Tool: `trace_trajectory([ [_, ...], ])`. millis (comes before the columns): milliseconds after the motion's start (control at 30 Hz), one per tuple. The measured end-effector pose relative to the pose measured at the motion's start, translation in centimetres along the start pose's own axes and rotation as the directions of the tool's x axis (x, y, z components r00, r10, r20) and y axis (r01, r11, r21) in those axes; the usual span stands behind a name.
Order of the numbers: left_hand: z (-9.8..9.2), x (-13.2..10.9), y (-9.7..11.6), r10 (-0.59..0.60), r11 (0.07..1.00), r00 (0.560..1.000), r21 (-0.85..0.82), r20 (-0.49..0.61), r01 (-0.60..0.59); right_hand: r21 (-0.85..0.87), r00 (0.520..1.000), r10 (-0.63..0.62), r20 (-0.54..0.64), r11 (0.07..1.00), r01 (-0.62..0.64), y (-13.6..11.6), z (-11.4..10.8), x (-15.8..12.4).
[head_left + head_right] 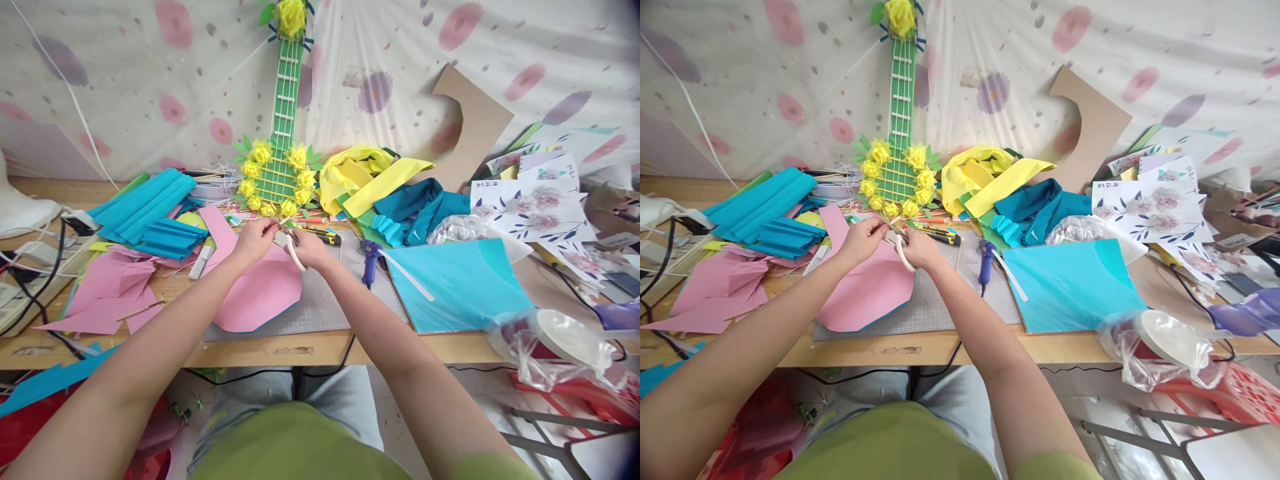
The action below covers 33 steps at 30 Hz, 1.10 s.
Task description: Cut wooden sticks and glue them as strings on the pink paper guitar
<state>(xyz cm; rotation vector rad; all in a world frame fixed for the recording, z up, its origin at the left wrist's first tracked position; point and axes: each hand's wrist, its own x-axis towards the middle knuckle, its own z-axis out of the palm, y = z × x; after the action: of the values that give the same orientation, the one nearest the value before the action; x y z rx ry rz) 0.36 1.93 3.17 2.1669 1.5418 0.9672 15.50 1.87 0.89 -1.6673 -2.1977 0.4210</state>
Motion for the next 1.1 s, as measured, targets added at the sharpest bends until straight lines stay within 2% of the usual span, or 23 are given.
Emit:
trace_trajectory([
  [167, -0.1, 0.2, -0.2, 0.060, 0.997, 0.996, -0.044, 0.071, -0.057, 0.049, 0.999, -0.030, -0.016, 0.998, 0.031, 0.8, 0.3, -0.2],
  [367, 0.0, 0.2, -0.4, 0.092, 0.993, 0.992, -0.081, 0.087, -0.085, -0.052, 0.999, 0.030, -0.019, 0.998, -0.031, 0.3, 0.3, -0.6],
  [533, 0.6, 0.0, -0.3, -0.003, 0.998, 0.996, -0.063, 0.094, 0.009, -0.048, 0.998, 0.005, 0.060, 0.999, -0.002, 0.5, 0.0, -0.4],
  [633, 0.7, 0.1, -0.9, -0.075, 0.997, 0.997, -0.024, 0.020, 0.075, -0.011, 0.991, -0.016, 0.130, 1.000, 0.018, 1.7, -0.4, -0.5],
  [700, 0.4, 0.2, -1.5, -0.111, 0.994, 0.993, 0.011, -0.042, 0.111, -0.026, 0.987, 0.041, 0.158, 0.999, -0.038, 3.0, -0.6, -0.8],
  [767, 0.2, 0.2, -2.0, -0.116, 0.991, 0.991, 0.057, -0.060, 0.119, -0.109, 0.975, 0.167, 0.150, 0.982, -0.151, 4.4, -0.6, -1.2],
  [833, 0.0, 0.1, -2.0, -0.091, 0.991, 0.995, 0.099, -0.038, 0.094, -0.228, 0.959, 0.264, 0.103, 0.945, -0.236, 5.6, -0.4, -1.5],
  [933, 0.1, -0.1, -1.5, -0.017, 0.987, 1.000, 0.162, 0.023, 0.013, -0.350, 0.947, 0.309, 0.088, 0.900, -0.261, 6.7, 0.0, -1.6],
  [1033, 0.4, -0.3, -0.9, 0.034, 0.967, 0.994, 0.249, 0.101, -0.059, -0.349, 0.931, 0.322, 0.171, 0.903, -0.249, 6.8, -0.4, -1.5],
  [1100, 0.6, -0.4, -0.5, 0.041, 0.951, 0.990, 0.298, 0.138, -0.081, -0.258, 0.950, 0.281, 0.133, 0.936, -0.241, 6.3, -0.9, -1.3],
])
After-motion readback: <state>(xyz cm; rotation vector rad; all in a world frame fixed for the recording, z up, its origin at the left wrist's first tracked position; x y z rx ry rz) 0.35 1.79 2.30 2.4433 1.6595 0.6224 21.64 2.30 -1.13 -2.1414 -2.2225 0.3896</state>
